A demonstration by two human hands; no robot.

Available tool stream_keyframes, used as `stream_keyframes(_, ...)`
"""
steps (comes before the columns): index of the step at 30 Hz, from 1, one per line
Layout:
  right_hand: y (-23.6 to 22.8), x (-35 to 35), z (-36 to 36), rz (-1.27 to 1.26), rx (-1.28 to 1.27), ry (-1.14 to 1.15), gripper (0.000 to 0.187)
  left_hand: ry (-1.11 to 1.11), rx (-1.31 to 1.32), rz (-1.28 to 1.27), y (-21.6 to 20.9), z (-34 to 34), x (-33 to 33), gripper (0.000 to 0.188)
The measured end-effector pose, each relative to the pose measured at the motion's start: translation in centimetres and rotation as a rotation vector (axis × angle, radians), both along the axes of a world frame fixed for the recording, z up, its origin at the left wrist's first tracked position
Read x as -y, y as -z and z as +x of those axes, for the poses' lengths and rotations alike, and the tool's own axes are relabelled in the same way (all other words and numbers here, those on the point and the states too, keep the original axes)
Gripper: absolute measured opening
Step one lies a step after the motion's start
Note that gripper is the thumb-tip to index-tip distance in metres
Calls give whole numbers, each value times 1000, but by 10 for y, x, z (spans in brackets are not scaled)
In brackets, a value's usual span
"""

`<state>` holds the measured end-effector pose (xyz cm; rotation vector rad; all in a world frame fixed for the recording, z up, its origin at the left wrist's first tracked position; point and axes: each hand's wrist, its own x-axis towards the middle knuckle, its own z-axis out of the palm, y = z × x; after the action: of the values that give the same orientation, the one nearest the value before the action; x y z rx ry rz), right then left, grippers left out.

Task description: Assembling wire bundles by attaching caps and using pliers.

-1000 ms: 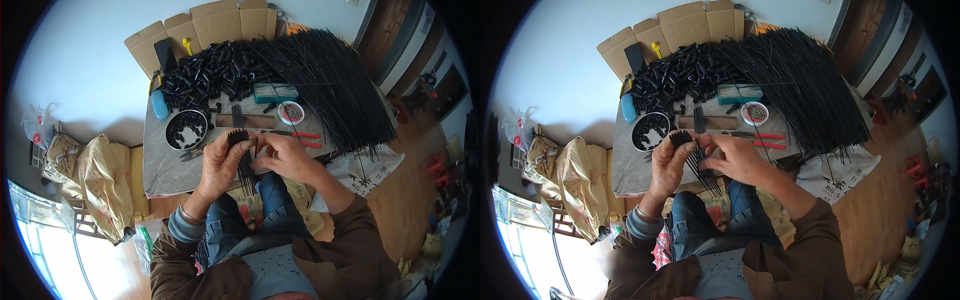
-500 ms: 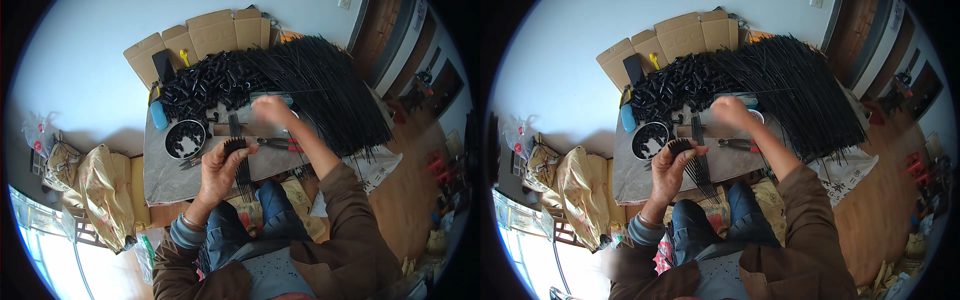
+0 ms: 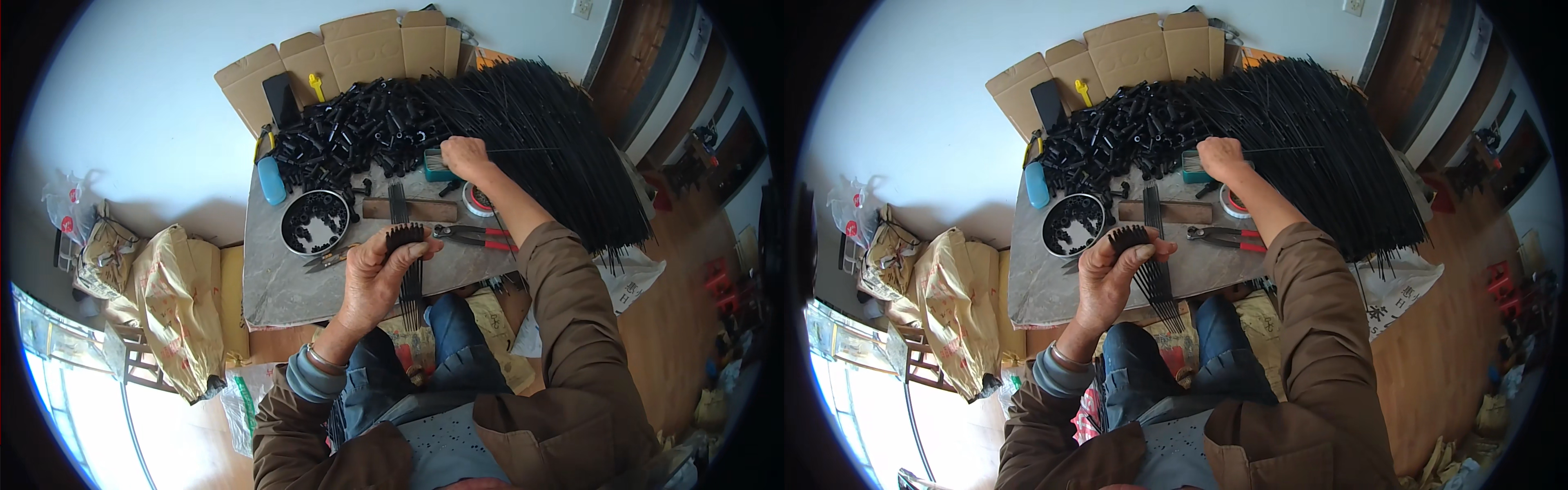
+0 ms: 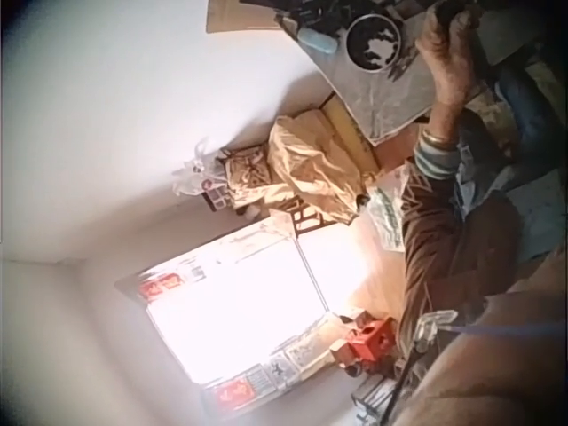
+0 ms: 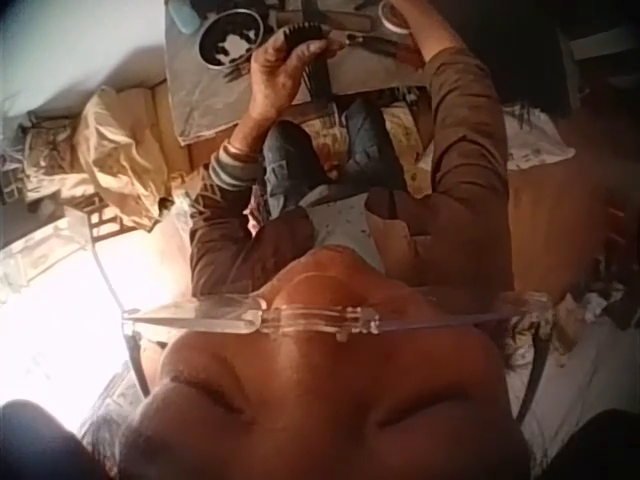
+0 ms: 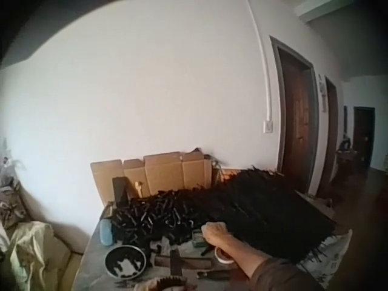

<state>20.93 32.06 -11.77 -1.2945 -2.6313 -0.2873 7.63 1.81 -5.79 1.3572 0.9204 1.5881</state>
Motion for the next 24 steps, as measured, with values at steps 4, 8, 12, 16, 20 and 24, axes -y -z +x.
stream_keyframes(4, -8, 5, 11, -62, -90, 0, 15, 7, -11, 15, 0, 0, 0, 19)
stream_keyframes(8, -18, 17, 15, 62, -377, -88, 13, 7, 7, 17, 3, 0, -1, 20)
stream_keyframes(12, -66, 63, 13, -451, -1104, -244, 13, 5, -2, 13, 0, 2, -1, 19)
stream_keyframes(16, -121, 174, 30, -405, -916, -635, 5, -8, 35, 1, 1, 0, 1, 19)
stream_keyframes(20, -122, 212, 47, -231, -744, -695, 8, -18, 16, 8, 0, 0, 0, 19)
stream_keyframes(24, -123, 221, 50, -187, -782, -660, 15, -27, 7, 30, -1, 1, -2, 19)
